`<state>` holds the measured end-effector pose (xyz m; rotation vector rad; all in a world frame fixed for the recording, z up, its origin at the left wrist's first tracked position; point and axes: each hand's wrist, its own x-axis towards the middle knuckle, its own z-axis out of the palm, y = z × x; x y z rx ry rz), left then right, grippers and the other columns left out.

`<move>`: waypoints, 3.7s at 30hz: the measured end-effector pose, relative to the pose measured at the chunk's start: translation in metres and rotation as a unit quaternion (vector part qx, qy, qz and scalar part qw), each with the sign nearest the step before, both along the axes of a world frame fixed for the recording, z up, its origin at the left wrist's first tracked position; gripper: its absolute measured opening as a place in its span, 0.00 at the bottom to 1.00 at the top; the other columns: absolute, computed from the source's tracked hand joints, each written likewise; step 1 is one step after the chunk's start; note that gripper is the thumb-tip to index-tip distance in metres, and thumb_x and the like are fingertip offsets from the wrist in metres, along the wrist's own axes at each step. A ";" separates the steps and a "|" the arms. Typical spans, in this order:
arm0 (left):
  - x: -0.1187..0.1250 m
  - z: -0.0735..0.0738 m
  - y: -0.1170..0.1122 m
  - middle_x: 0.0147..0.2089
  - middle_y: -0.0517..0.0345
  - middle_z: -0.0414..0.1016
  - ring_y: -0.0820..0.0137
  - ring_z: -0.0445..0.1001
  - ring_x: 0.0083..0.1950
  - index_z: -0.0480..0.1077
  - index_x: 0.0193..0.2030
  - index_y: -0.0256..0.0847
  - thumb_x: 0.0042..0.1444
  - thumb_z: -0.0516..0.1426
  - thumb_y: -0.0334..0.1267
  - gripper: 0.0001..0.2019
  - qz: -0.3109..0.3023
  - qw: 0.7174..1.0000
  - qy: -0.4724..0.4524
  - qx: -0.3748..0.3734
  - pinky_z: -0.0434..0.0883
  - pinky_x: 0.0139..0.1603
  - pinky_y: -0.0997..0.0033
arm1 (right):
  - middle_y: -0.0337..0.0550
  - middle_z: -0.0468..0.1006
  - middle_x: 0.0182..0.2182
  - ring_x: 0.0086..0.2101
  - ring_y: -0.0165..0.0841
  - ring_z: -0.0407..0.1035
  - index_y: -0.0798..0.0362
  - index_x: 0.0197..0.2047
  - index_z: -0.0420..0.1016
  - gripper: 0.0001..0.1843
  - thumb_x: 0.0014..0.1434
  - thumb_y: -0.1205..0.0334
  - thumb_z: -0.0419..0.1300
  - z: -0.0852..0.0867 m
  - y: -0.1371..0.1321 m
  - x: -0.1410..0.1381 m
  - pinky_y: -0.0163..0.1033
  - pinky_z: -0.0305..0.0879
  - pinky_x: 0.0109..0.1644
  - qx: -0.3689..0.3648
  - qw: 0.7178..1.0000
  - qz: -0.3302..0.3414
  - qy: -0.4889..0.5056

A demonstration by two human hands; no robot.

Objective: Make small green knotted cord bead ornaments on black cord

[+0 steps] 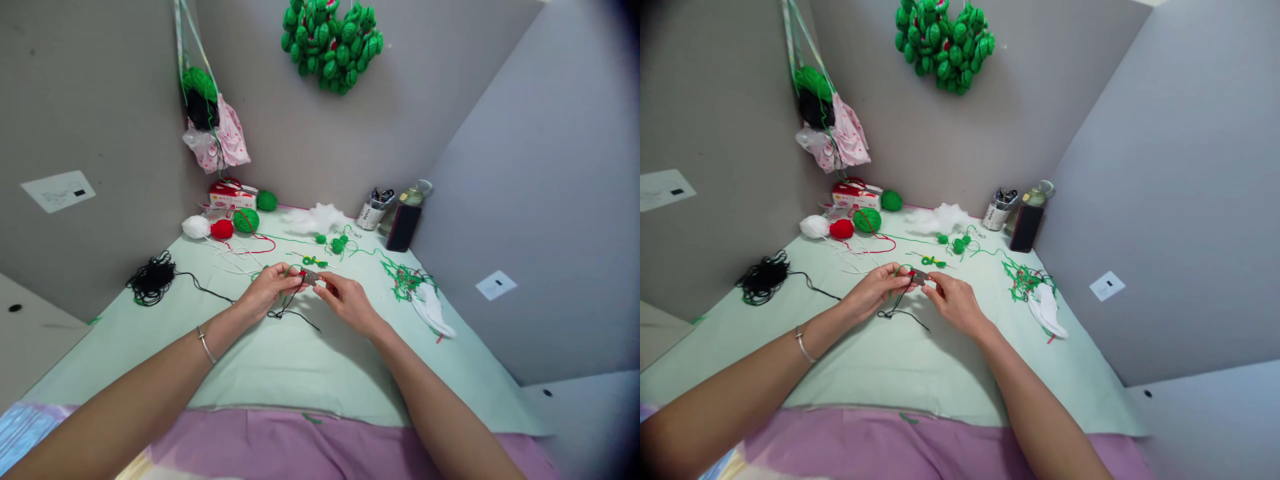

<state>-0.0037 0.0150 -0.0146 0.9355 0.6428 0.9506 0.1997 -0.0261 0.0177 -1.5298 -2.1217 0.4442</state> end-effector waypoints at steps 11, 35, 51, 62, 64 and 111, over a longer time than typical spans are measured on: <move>0.000 0.003 0.000 0.36 0.59 0.77 0.71 0.79 0.38 0.70 0.35 0.35 0.45 0.70 0.35 0.15 0.002 1.000 0.013 0.007 0.71 0.48 0.70 | 0.34 0.67 0.24 0.26 0.28 0.58 0.50 0.50 0.74 0.16 0.65 0.53 0.53 0.001 -0.004 -0.001 0.34 0.52 0.34 -0.003 1.000 0.007 0.015; 0.002 0.009 -0.002 0.35 0.60 0.77 0.68 0.80 0.40 0.69 0.34 0.36 0.43 0.70 0.34 0.15 -0.016 1.000 0.014 0.012 0.73 0.51 0.65 | 0.36 0.62 0.28 0.28 0.27 0.52 0.55 0.37 0.71 0.19 0.65 0.46 0.54 0.011 0.002 0.013 0.33 0.50 0.31 -0.124 0.965 0.137 0.185; -0.043 0.027 0.032 0.40 0.58 0.73 0.67 0.75 0.41 0.69 0.40 0.40 0.48 0.63 0.38 0.13 0.197 0.950 0.177 0.164 0.71 0.51 0.60 | 0.45 0.77 0.38 0.36 0.33 0.71 0.51 0.39 0.80 0.12 0.66 0.64 0.54 -0.008 0.009 0.017 0.36 0.60 0.41 0.016 0.997 0.036 -0.069; -0.036 0.022 0.025 0.46 0.54 0.74 0.63 0.71 0.50 0.72 0.40 0.41 0.54 0.59 0.40 0.08 0.214 0.875 0.315 0.298 0.66 0.55 0.64 | 0.50 0.74 0.42 0.43 0.37 0.68 0.53 0.45 0.75 0.09 0.64 0.70 0.56 -0.038 -0.011 -0.050 0.37 0.63 0.38 0.094 0.964 0.205 -0.144; -0.032 0.025 0.021 0.41 0.56 0.75 0.66 0.72 0.43 0.73 0.39 0.41 0.54 0.60 0.42 0.09 0.140 0.924 0.257 0.247 0.67 0.48 0.67 | 0.48 0.74 0.40 0.41 0.35 0.67 0.54 0.40 0.75 0.08 0.63 0.72 0.55 -0.036 -0.009 -0.049 0.36 0.63 0.39 0.068 0.974 0.189 -0.104; -0.003 0.009 -0.003 0.31 0.62 0.69 0.78 0.70 0.27 0.69 0.39 0.38 0.57 0.62 0.44 0.12 -0.095 0.989 0.089 0.071 0.67 0.30 0.78 | 0.37 0.76 0.29 0.30 0.27 0.73 0.53 0.39 0.78 0.16 0.46 0.61 0.72 -0.009 0.012 -0.007 0.33 0.71 0.37 -0.232 0.780 0.012 0.581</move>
